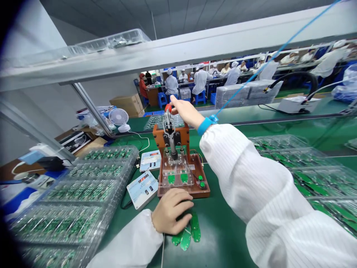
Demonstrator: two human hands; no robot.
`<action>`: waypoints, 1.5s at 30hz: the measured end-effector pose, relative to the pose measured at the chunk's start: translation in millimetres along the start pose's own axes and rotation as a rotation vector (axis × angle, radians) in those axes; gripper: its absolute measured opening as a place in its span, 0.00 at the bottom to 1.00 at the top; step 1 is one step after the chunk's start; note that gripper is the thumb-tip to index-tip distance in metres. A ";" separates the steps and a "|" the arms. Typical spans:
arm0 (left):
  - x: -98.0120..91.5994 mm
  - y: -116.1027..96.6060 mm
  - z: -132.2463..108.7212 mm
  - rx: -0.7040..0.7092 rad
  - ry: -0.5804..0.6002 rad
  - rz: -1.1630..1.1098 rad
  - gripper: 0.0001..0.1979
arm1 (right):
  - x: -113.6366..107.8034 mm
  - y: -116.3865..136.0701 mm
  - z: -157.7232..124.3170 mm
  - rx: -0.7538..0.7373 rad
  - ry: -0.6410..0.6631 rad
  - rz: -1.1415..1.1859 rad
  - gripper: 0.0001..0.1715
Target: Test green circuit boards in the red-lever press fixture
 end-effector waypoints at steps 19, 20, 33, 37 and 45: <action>31.1 8.3 -8.9 0.009 0.226 -0.062 0.12 | 28.9 69.2 -176.6 -0.679 -0.206 -0.327 0.24; 30.4 8.1 -8.7 0.015 0.215 -0.061 0.12 | 30.4 65.1 -177.8 -0.688 -0.211 -0.314 0.25; 28.1 7.4 -6.6 0.006 0.206 -0.051 0.12 | 50.6 17.0 -190.5 -0.754 -0.241 -0.222 0.35; 29.9 7.9 -6.6 -0.001 0.225 -0.049 0.12 | 55.4 12.3 -193.4 -0.755 -0.274 -0.193 0.36; 27.6 7.2 -3.7 0.043 0.119 -0.030 0.11 | 52.8 12.7 -193.4 -0.644 -0.180 0.019 0.34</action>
Point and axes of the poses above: each hand's wrist, its own z-axis towards the middle knuckle, its own x-axis out of the palm, y = z × x, the point moved 5 cm from there along z, towards the middle knuckle, and after that the axes turned 5 degrees about y, right-handed, at the moved point
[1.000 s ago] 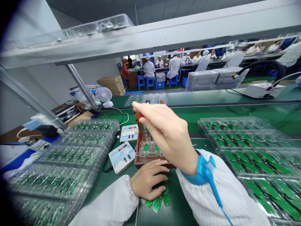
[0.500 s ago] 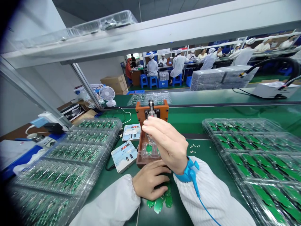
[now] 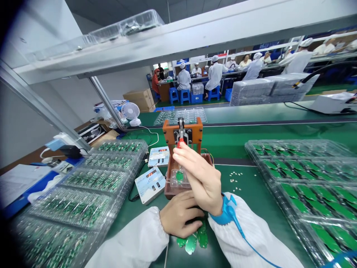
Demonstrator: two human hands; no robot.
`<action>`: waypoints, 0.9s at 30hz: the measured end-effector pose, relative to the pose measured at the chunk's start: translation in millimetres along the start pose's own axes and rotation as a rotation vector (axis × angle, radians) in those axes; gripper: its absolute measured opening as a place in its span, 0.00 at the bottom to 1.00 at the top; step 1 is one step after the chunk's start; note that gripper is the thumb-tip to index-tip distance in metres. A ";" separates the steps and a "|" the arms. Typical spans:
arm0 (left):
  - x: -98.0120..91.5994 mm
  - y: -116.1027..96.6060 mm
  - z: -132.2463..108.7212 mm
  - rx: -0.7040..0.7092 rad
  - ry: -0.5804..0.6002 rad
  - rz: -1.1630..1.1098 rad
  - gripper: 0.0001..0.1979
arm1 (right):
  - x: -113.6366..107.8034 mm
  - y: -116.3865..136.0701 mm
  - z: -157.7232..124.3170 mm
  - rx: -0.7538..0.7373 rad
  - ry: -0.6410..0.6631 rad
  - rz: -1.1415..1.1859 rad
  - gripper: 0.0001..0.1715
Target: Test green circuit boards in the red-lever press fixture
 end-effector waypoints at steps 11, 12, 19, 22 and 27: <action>-95.2 33.7 -10.9 -0.383 -0.361 0.045 0.06 | -9.7 -7.7 4.1 0.068 0.079 0.139 0.34; -105.5 50.8 -15.0 -0.515 -0.280 0.100 0.06 | -9.5 -7.5 4.1 0.066 0.074 0.144 0.34; -118.3 141.3 -53.0 -1.113 0.783 0.225 0.56 | -7.7 -4.2 8.2 0.047 0.068 0.162 0.34; -115.9 148.0 -53.3 -1.104 0.898 0.224 0.62 | -7.3 -3.3 9.3 0.048 0.071 0.162 0.34; -113.2 149.1 -51.6 -1.096 0.967 0.219 0.63 | -7.0 -3.2 7.9 0.053 0.059 0.151 0.34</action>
Point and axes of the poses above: each hand's wrist, its own z-axis towards the middle knuckle, its own x-axis out of the palm, y = z × x, the point moved 5 cm from there along z, towards the middle knuckle, and after that the axes turned 5 degrees about y, right-handed, at the moved point
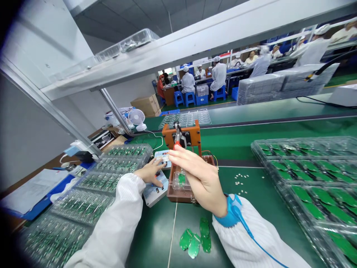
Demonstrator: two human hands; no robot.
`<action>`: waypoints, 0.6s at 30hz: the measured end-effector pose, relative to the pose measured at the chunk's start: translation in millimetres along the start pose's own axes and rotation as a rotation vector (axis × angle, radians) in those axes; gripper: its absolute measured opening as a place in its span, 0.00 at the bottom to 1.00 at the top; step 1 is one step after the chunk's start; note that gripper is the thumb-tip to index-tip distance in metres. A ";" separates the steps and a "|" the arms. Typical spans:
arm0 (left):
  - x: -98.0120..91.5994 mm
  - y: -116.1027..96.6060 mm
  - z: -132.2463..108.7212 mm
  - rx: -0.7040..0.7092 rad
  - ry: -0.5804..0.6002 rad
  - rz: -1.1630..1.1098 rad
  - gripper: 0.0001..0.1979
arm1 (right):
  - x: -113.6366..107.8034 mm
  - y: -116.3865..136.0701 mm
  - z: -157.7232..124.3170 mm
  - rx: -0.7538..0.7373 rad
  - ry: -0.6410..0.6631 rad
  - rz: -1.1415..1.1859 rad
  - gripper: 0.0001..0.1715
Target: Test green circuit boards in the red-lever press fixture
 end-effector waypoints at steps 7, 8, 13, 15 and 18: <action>1.5 -2.0 4.2 -0.009 0.006 0.033 0.63 | 0.2 -1.5 -1.9 0.005 -0.012 -0.012 0.34; 1.6 -1.5 4.0 -0.007 0.006 0.031 0.63 | 0.3 -1.4 -1.8 0.003 -0.013 -0.013 0.34; -0.6 10.5 -1.7 -0.037 -0.018 -0.006 0.64 | 0.4 -2.3 -1.7 0.004 -0.019 -0.017 0.33; -0.3 15.6 -3.8 -0.054 -0.012 -0.014 0.65 | 0.5 -2.8 -2.0 0.007 -0.021 -0.023 0.32; 2.0 17.7 -4.5 -0.056 0.019 -0.020 0.67 | 0.8 -3.4 -2.7 0.010 -0.024 -0.026 0.31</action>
Point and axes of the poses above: each hand's wrist, its own z-axis towards the middle knuckle, its own x-axis out of the palm, y = z × x, the point moved 5 cm from there along z, towards the middle knuckle, and after that the axes turned 5 degrees about y, right-handed, at the moved point
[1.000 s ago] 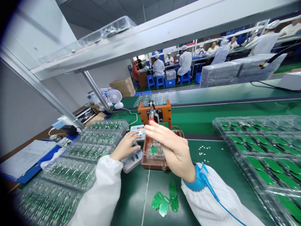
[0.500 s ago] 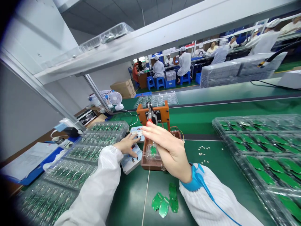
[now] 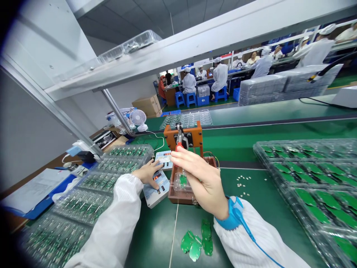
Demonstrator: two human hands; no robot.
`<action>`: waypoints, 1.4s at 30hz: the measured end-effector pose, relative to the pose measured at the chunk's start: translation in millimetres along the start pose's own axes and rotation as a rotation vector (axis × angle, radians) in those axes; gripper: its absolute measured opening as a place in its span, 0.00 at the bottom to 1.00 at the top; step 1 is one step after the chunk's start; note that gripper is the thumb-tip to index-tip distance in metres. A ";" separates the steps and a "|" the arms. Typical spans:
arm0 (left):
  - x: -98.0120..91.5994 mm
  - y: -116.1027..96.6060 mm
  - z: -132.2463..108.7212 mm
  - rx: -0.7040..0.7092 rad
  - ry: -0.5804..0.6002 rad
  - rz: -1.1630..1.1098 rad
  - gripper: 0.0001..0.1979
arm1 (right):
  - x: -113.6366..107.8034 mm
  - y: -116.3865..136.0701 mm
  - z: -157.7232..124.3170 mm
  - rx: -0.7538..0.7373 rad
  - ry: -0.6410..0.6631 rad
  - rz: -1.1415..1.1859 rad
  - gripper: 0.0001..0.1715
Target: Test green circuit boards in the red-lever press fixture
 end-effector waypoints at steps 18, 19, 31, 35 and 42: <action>0.9 -3.5 3.6 -0.009 0.041 0.049 0.71 | 1.3 0.6 -1.7 -0.007 -0.010 -0.005 0.30; 0.9 -3.9 4.3 -0.008 0.039 0.055 0.71 | 1.3 0.3 -1.9 -0.005 -0.011 -0.007 0.30; -6.3 -18.5 -13.6 -0.031 -0.038 0.035 0.65 | 0.9 0.6 -0.4 0.001 -0.016 -0.005 0.30; -25.8 -45.6 -57.1 0.071 -0.357 -0.035 0.37 | 1.2 -0.4 -0.7 0.002 -0.016 -0.007 0.30; -46.6 -128.6 -153.2 0.442 -0.715 -0.108 0.11 | 2.0 -1.0 -3.1 0.007 -0.015 -0.034 0.29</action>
Point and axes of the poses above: each hand's wrist, its own z-axis towards the middle knuckle, its own x-axis out of the palm, y = z × x, the point moved 5 cm from there along z, towards the middle knuckle, and after that the axes turned 5 degrees about y, right-handed, at the moved point
